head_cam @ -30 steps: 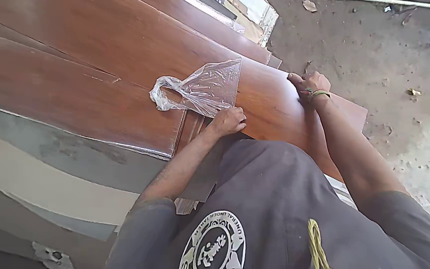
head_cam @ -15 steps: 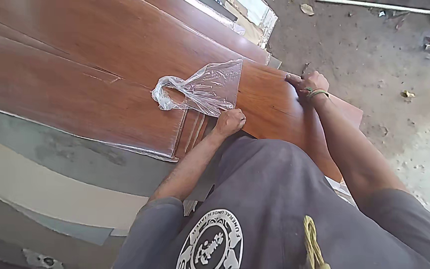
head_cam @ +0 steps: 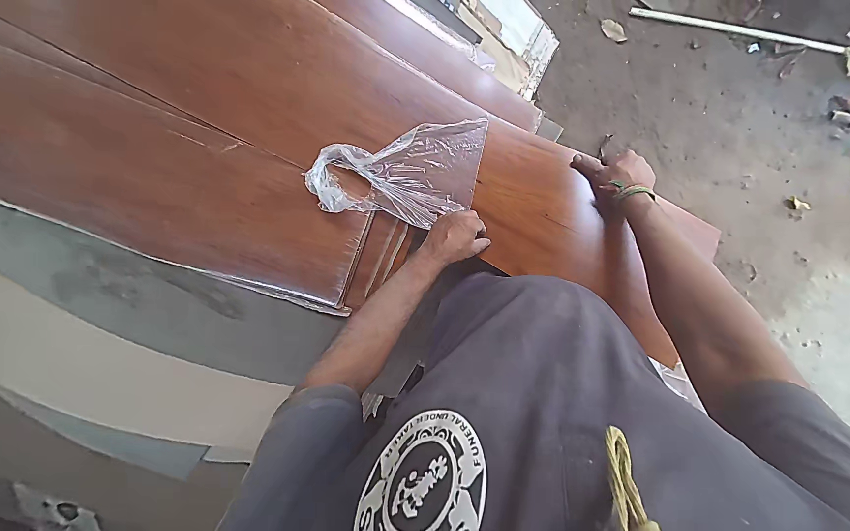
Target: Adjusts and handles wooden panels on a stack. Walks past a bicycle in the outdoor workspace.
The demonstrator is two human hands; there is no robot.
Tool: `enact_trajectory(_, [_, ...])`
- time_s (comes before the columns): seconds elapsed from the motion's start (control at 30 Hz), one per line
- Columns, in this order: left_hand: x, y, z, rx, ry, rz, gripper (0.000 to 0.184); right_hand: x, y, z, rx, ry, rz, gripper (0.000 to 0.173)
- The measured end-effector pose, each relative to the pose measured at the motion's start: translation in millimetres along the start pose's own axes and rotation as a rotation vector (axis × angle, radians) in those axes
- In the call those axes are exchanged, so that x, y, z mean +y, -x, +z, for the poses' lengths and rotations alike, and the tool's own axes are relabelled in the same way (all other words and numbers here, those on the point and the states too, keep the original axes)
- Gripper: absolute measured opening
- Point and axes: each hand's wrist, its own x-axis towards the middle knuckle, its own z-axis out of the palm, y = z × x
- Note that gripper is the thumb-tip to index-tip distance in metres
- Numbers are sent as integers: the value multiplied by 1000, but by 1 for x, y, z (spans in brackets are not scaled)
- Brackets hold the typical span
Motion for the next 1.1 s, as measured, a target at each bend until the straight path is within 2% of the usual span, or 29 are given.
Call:
enact_trajectory(0.17, [9,-4,5,11,-27,-46,26,2,-4,1,11,4,-6,91])
enact_trajectory(0.3, [11,-5,19,78,-8,-88,28,2,-2,-1,7,7,-5,90])
enact_trajectory(0.47, [6,4,17,194,109,-108,21,6,-4,1,9,18,-15,93])
enact_trajectory(0.6, [2,7,13,155,109,-7,24,6,-1,-2,-4,-2,-7,91])
enact_trajectory(0.73, [17,0,10,96,25,-150,37,7,-1,-3,-6,14,-21,91])
enact_trajectory(0.97, [27,-10,7,-17,17,-306,29,7,3,-4,-15,-1,-23,91])
enact_trajectory(1.1, [29,-12,14,-6,20,-347,26,6,3,-4,-11,-19,-20,90])
